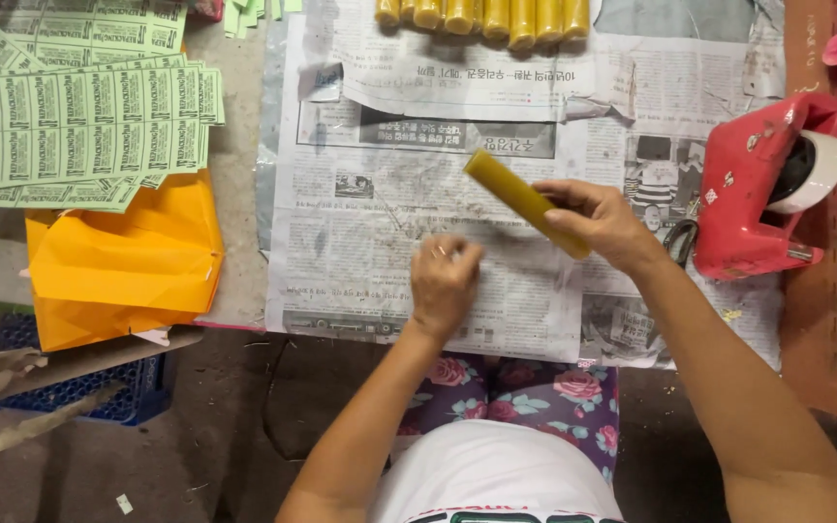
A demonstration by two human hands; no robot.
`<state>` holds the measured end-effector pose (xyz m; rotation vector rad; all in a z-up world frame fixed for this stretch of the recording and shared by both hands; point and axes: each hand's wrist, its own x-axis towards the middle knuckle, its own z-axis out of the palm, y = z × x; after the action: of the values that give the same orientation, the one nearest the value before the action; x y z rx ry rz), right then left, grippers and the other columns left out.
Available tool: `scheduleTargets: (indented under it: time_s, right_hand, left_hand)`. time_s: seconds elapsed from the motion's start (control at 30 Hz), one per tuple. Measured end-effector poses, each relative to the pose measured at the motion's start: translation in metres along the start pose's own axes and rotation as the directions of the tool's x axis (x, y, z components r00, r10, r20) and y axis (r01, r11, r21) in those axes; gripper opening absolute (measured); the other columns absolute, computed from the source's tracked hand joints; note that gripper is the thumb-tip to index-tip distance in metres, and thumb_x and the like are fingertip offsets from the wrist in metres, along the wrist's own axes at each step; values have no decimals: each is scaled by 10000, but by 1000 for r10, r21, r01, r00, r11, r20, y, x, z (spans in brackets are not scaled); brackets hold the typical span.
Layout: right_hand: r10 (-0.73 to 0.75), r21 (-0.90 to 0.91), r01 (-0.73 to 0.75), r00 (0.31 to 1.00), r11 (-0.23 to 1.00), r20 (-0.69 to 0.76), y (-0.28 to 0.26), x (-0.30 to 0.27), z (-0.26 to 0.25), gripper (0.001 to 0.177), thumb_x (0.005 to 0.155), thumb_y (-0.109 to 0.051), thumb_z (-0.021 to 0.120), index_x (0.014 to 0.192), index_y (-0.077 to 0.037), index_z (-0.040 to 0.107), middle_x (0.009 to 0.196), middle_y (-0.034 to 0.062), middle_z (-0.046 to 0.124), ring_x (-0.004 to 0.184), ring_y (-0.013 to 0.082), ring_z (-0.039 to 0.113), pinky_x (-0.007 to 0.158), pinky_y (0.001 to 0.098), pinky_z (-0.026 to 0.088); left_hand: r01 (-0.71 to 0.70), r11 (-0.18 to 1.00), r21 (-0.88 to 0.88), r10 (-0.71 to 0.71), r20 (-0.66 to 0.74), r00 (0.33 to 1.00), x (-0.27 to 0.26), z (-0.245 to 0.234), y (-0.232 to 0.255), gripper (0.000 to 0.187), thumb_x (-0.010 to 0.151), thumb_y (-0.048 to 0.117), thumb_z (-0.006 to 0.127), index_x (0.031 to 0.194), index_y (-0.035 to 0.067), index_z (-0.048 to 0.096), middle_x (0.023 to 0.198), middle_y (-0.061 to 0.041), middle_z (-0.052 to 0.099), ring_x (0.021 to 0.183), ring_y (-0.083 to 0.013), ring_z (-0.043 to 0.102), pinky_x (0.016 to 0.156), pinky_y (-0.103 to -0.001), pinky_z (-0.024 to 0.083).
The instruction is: Wrapping yellow candles in clear plastic film and applying green adhesive labels at a workstation.
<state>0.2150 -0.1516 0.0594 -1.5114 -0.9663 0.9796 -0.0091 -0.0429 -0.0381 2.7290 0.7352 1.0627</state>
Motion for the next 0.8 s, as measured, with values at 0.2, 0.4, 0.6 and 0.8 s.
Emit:
scheduleTargets:
  time_s: [0.2,0.4,0.6,0.8]
  right_hand:
    - [-68,192,103,981,976,-180,2,1,-35,450,972,-4,634,1417,23,579,1256,200,665,1131,219,651,986,398,560]
    - [129,389,-18,957,921,-260,-13,-31,-51,533,936,-144,653,1452,-52,560,1278,66,662,1163,150,647,1006,276,550]
    - [156,478,18,934,878,-323,1,-64,-56,548,933,-129,658,1461,-51,534,1356,83,636,1192,187,646,992,321,571]
    - [135,508,92,910,857,-392,-6,-95,-62,568,920,-158,683,1467,-69,558,1302,111,664,1057,315,708,926,444,616]
  left_hand:
    - [182,982,48,-168,-203,964,134,-23,-87,85,839,123,683,835,178,619,848,-56,611,881,-328,614,697,-444,504]
    - [120,992,25,-119,-58,991,112,0,-28,62,909,60,708,877,79,658,1215,-132,692,1326,-358,485,1135,-555,441]
    - [-216,972,90,215,20,976,80,67,9,133,860,-2,574,954,47,654,1237,-183,625,1317,-443,503,1124,-708,355]
    - [-415,731,-541,537,82,839,8,17,159,107,998,116,543,985,56,630,1153,-192,573,1251,-419,557,1087,-637,420]
